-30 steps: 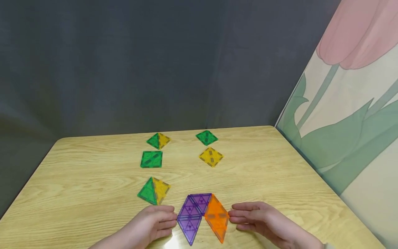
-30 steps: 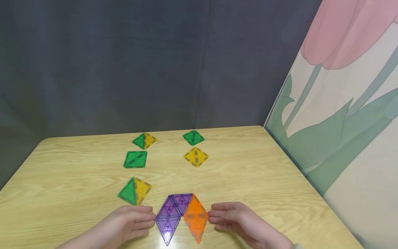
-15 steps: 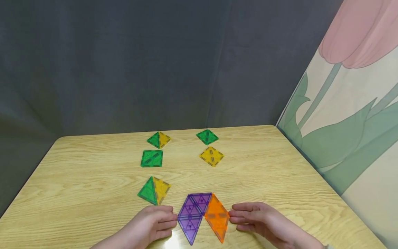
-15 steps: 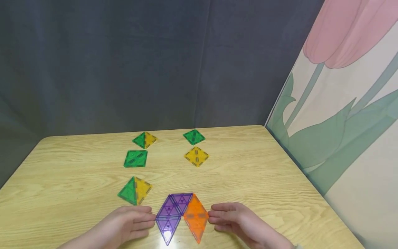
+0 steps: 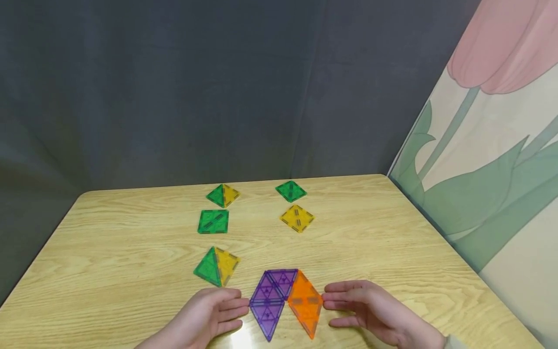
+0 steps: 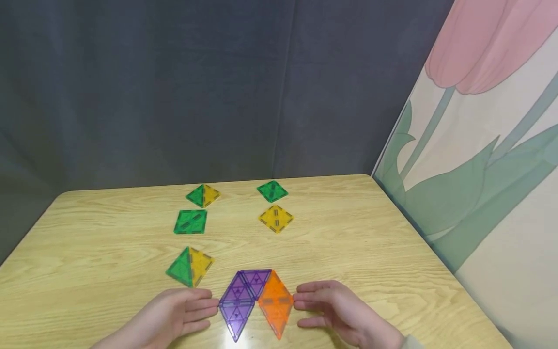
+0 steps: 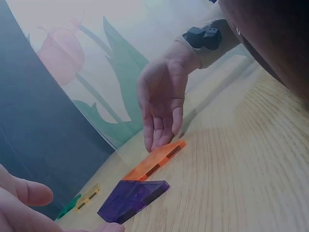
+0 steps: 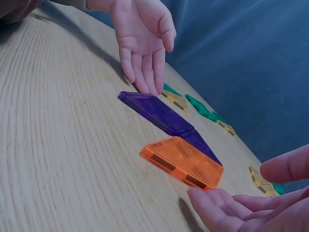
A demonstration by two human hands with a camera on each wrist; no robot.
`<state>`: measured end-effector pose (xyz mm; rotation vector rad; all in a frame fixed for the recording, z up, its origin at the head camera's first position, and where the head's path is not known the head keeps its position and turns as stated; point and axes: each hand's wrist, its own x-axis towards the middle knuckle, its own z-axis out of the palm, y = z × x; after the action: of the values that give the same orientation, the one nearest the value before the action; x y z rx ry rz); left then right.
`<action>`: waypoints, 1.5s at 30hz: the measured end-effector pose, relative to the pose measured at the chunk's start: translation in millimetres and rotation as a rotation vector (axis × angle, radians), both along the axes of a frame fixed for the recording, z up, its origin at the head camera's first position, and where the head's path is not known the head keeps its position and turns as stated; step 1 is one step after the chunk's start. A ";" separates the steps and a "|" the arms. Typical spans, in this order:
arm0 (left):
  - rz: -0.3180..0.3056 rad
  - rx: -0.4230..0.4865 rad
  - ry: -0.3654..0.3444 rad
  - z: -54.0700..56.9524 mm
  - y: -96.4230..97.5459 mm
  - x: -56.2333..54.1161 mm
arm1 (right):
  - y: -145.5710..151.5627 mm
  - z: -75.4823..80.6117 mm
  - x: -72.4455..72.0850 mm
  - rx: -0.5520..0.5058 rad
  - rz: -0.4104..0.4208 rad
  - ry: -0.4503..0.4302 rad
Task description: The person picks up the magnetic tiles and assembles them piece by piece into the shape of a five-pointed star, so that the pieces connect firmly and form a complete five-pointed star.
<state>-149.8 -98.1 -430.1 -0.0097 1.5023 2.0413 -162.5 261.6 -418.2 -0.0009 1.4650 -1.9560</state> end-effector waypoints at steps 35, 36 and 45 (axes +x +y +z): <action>0.169 -0.391 0.244 -9.2 44.4 -18.6 | -30.0 -8.1 -16.5 0.396 -0.108 0.230; 0.169 -0.387 0.250 -9.3 45.3 -18.2 | -30.5 -8.2 -15.8 0.404 -0.093 0.233; 0.149 -0.391 0.304 -11.1 47.0 -14.8 | -33.4 -10.5 -10.6 0.431 -0.075 0.250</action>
<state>-164.6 -51.1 -441.2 0.0356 2.1301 1.8884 -173.1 228.2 -428.7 0.0010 2.0543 -1.7050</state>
